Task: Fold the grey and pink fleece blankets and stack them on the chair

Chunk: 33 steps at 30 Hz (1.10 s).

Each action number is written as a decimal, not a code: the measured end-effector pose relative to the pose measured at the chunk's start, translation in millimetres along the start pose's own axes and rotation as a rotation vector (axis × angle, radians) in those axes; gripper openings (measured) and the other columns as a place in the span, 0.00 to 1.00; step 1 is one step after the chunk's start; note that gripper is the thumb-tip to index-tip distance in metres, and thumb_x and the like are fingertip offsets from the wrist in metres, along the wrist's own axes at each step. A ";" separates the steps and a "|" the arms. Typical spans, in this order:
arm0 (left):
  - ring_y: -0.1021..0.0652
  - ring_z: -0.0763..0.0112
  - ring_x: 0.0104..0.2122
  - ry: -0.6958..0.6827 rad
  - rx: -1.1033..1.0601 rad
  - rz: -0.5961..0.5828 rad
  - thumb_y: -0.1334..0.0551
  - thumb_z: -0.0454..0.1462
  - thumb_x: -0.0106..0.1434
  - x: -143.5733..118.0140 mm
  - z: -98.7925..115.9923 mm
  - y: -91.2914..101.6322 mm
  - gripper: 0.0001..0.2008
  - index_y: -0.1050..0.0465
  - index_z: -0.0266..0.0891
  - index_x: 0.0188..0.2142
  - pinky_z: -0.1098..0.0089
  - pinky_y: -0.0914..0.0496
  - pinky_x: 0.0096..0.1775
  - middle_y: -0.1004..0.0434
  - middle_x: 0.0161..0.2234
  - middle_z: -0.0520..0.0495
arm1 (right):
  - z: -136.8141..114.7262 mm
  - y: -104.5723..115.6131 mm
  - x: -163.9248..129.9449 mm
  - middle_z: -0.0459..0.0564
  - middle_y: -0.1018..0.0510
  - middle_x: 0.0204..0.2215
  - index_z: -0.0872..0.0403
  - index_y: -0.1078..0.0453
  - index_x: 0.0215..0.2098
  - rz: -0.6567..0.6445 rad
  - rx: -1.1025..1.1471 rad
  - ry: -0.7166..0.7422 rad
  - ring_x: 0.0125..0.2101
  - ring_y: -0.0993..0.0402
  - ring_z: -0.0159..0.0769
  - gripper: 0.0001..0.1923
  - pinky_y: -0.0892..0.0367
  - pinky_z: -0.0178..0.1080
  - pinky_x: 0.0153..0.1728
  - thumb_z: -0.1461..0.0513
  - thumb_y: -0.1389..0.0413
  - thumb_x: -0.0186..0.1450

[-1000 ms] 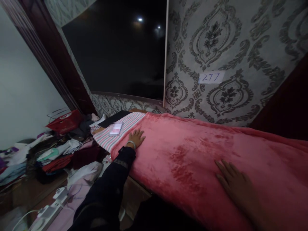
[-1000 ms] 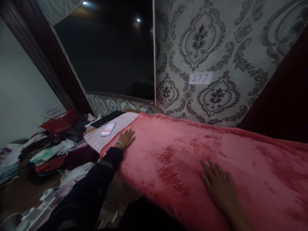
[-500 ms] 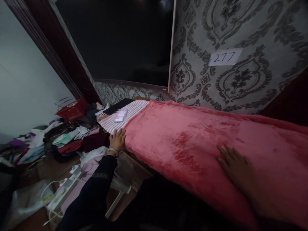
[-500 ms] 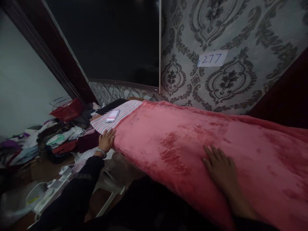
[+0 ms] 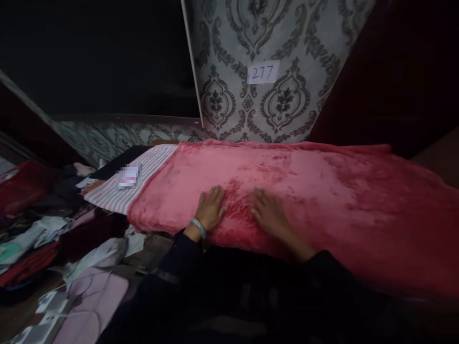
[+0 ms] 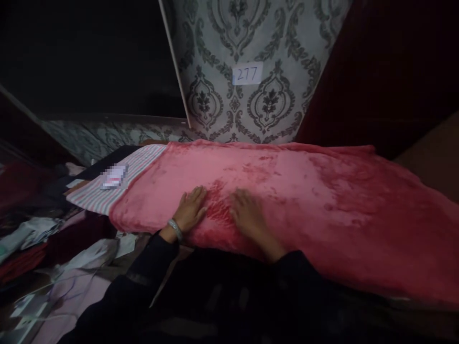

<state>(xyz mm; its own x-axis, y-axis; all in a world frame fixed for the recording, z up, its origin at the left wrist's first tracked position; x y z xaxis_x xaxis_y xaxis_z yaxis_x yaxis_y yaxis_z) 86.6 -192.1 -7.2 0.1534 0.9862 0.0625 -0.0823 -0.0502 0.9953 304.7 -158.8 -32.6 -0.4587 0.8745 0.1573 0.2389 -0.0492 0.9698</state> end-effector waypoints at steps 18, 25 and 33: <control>0.46 0.51 0.71 -0.058 0.154 0.013 0.52 0.43 0.72 17.4 10.5 -20.7 0.30 0.43 0.36 0.70 0.42 0.46 0.66 0.51 0.72 0.38 | 115.2 37.8 -91.9 0.50 0.56 0.74 0.48 0.53 0.74 -0.124 -0.049 -0.542 0.73 0.64 0.47 0.32 0.61 0.58 0.69 0.50 0.59 0.75; 0.42 0.48 0.70 -0.128 0.129 0.110 0.55 0.42 0.69 20.5 0.8 -32.0 0.31 0.37 0.33 0.67 0.38 0.43 0.63 0.45 0.70 0.36 | 160.6 48.7 -104.9 0.53 0.61 0.75 0.49 0.57 0.75 -0.078 -0.037 -0.767 0.73 0.64 0.52 0.33 0.58 0.61 0.68 0.50 0.59 0.75; 0.43 0.45 0.70 -0.349 0.089 0.191 0.50 0.41 0.58 31.2 -32.1 -59.4 0.27 0.20 0.48 0.52 0.32 0.50 0.64 0.31 0.64 0.43 | 239.5 82.6 -135.7 0.57 0.54 0.74 0.52 0.54 0.75 -0.037 -0.120 -1.013 0.72 0.58 0.52 0.33 0.53 0.61 0.66 0.50 0.63 0.75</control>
<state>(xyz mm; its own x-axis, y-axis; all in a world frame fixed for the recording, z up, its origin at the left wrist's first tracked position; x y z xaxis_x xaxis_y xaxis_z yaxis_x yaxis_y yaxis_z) 64.7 -153.3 -66.7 0.4695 0.8460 0.2528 -0.0587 -0.2558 0.9650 591.7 -165.9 -18.5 0.4886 0.8711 -0.0507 0.1266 -0.0133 0.9919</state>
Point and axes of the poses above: each hand's wrist, its own x-axis towards the middle knuckle, its own y-axis out of the back of the hand, z = x × y, the point moved 3 cm from there along x, towards the middle knuckle
